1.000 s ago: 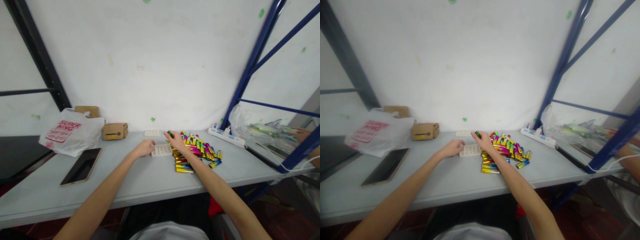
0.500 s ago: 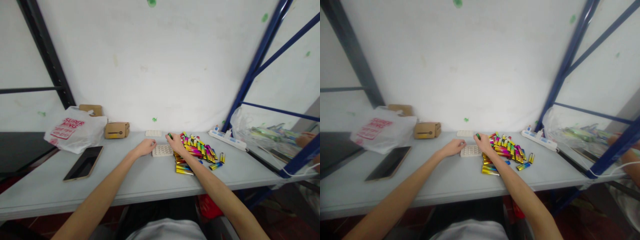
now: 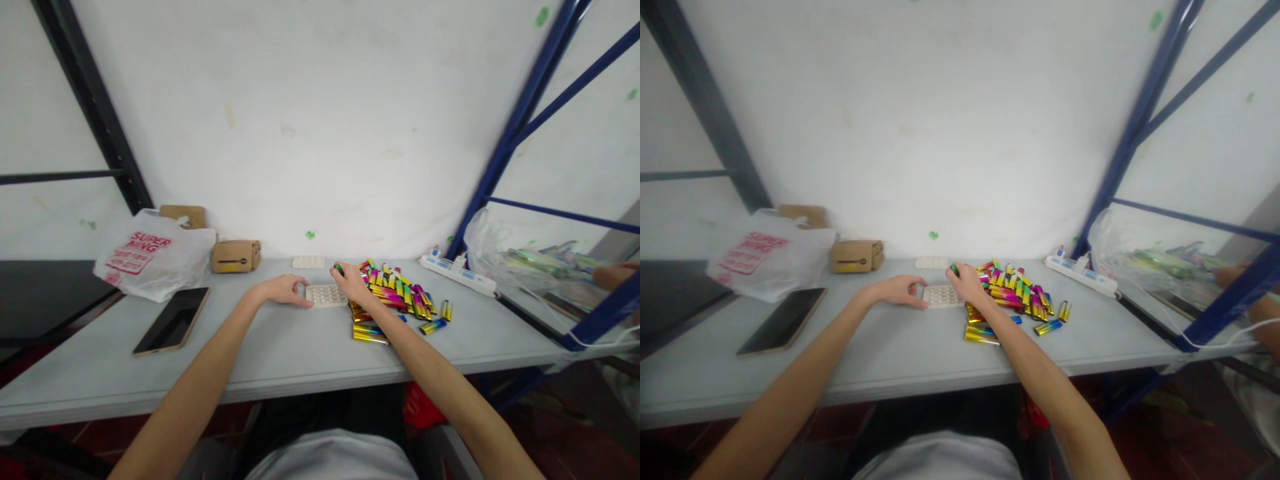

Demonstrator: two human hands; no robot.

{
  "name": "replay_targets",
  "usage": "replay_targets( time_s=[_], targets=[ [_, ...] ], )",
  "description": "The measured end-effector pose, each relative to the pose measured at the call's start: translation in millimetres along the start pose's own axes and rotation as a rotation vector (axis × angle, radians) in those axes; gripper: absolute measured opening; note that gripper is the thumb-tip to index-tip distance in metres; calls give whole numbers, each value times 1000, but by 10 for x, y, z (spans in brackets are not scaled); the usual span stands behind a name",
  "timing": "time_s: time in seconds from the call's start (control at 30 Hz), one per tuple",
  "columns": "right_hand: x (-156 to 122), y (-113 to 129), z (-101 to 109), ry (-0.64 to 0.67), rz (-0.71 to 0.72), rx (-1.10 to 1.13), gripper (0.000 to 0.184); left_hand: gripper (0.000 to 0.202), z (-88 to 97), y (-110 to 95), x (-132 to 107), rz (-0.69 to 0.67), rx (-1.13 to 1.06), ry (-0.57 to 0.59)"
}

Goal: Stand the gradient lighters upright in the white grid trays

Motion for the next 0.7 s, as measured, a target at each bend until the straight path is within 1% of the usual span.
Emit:
replay_targets(
  time_s=[0.13,0.23,0.3,0.4,0.5,0.7],
  targets=[
    [9,10,32,-17,22,11,34,82,-45,-39,43,-67,71,6],
    [11,23,2,20,74,40,32,83,-63,-22,39,-99,79,5],
    [8,23,-48,57,130,36,31,82,-77,10,6,-122,74,-31],
    [5,23,-112,70,190,14,36,79,-107,59,-57,-154,65,-120],
    [12,54,-110,63,196,0,40,80,-137,85,-89,-158,79,-162],
    [22,151,-61,56,172,7,40,85,-157,99,-88,-149,56,-157]
  ],
)
Point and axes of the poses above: each hand's wrist, its own x-axis towards the middle knuckle, its own z-axis out of the back of the hand, y = z × x, the point moved 2 cm from there along x, towards the middle knuckle, and after that the axes turned 12 degrees about -x, right-handed, at the moved point
